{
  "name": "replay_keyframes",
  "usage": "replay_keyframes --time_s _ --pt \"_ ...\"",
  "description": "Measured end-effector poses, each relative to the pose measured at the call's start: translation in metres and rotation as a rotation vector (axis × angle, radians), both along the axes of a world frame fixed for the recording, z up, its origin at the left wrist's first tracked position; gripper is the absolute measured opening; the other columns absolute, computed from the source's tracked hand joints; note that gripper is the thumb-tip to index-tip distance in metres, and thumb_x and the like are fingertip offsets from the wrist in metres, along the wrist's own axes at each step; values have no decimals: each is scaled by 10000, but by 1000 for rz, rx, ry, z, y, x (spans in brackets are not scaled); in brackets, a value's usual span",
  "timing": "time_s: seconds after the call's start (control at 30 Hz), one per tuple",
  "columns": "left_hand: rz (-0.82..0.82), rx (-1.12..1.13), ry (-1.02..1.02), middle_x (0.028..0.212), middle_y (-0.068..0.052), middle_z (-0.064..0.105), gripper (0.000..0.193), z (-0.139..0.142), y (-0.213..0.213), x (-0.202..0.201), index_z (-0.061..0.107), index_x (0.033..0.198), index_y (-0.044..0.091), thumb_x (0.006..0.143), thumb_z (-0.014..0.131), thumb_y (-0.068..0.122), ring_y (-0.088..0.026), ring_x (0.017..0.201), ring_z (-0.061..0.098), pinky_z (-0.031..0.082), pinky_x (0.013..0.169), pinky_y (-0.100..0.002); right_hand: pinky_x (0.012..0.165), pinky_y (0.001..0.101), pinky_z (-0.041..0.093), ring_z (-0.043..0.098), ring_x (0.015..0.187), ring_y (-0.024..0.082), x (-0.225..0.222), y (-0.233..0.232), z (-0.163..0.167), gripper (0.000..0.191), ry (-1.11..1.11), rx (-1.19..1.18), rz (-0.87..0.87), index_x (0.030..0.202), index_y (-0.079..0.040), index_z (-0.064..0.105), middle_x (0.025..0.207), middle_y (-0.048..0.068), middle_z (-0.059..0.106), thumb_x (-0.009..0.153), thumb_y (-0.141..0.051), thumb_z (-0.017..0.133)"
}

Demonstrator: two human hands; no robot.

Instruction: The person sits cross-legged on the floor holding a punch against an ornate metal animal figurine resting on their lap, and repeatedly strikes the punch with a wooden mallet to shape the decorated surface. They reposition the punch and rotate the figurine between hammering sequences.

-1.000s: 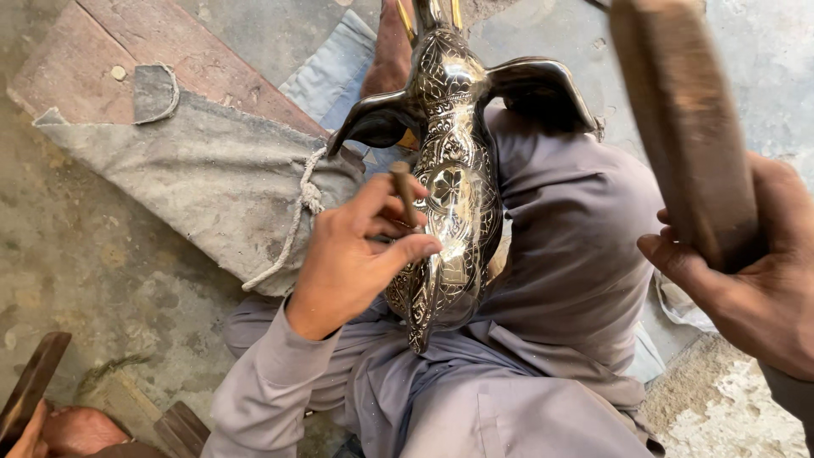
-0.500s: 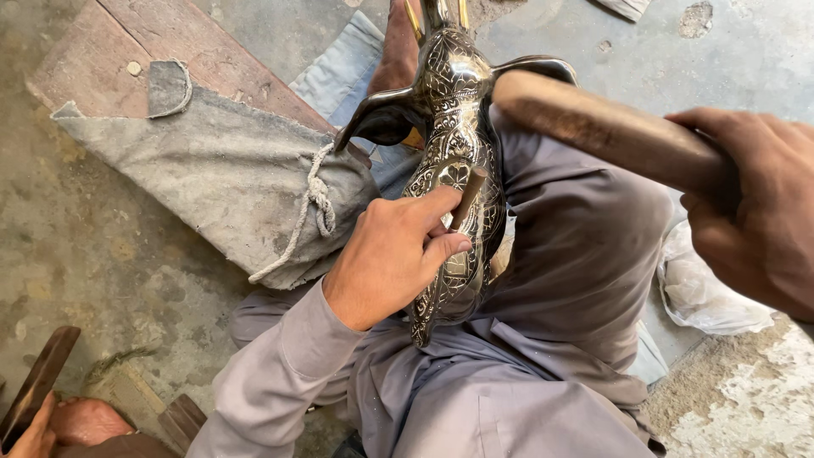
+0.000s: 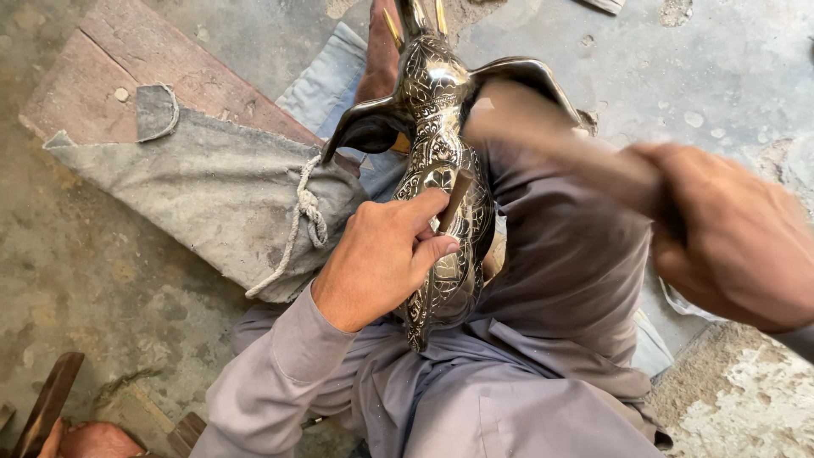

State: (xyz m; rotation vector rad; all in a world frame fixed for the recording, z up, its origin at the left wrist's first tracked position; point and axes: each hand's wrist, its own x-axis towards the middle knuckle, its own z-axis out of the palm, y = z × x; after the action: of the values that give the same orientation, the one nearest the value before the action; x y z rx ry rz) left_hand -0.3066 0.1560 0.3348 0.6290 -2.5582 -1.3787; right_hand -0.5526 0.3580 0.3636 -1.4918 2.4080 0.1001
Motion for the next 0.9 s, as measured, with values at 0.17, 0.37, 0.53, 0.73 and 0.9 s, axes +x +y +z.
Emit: replay_keyframes --time_s 0.17,0.37,0.53,0.73,0.9 --pt "-6 44 -18 780 -175 721 271 -1 -2 -2 598 1000 35 853 783 167 -379 783 731 541 610 -448 678 413 606 692 732 305 -1 0 -2 718 -144 60 -205 1477 -37 471 981 198 718 813 -97 737" --pt "-25 36 -30 793 -174 735 267 -1 -4 -2 590 969 25 869 787 176 -372 800 741 541 618 -447 641 376 592 700 680 261 -5 -1 -4 718 -131 105 -189 1475 -29 481 976 184 714 795 -77 704" --pt "-23 80 -26 794 -178 730 252 -2 -5 -3 591 968 29 860 774 165 -349 786 758 554 609 -429 625 384 600 667 699 268 -4 0 -7 693 -129 160 -276 1466 -37 485 962 162 715 810 -95 704" --pt "-43 78 -26 784 -172 732 245 -1 -8 -3 585 944 26 869 769 169 -355 771 752 547 607 -428 660 399 566 696 681 278 -5 6 -12 691 -140 6 -221 1420 -28 522 929 185 712 751 -76 691" --pt "-51 80 -35 784 -171 726 247 -1 -8 -2 586 944 29 863 771 171 -355 761 748 539 599 -431 690 400 583 712 739 276 -4 8 -11 677 -65 33 -155 1450 -47 532 999 170 724 787 -70 664"
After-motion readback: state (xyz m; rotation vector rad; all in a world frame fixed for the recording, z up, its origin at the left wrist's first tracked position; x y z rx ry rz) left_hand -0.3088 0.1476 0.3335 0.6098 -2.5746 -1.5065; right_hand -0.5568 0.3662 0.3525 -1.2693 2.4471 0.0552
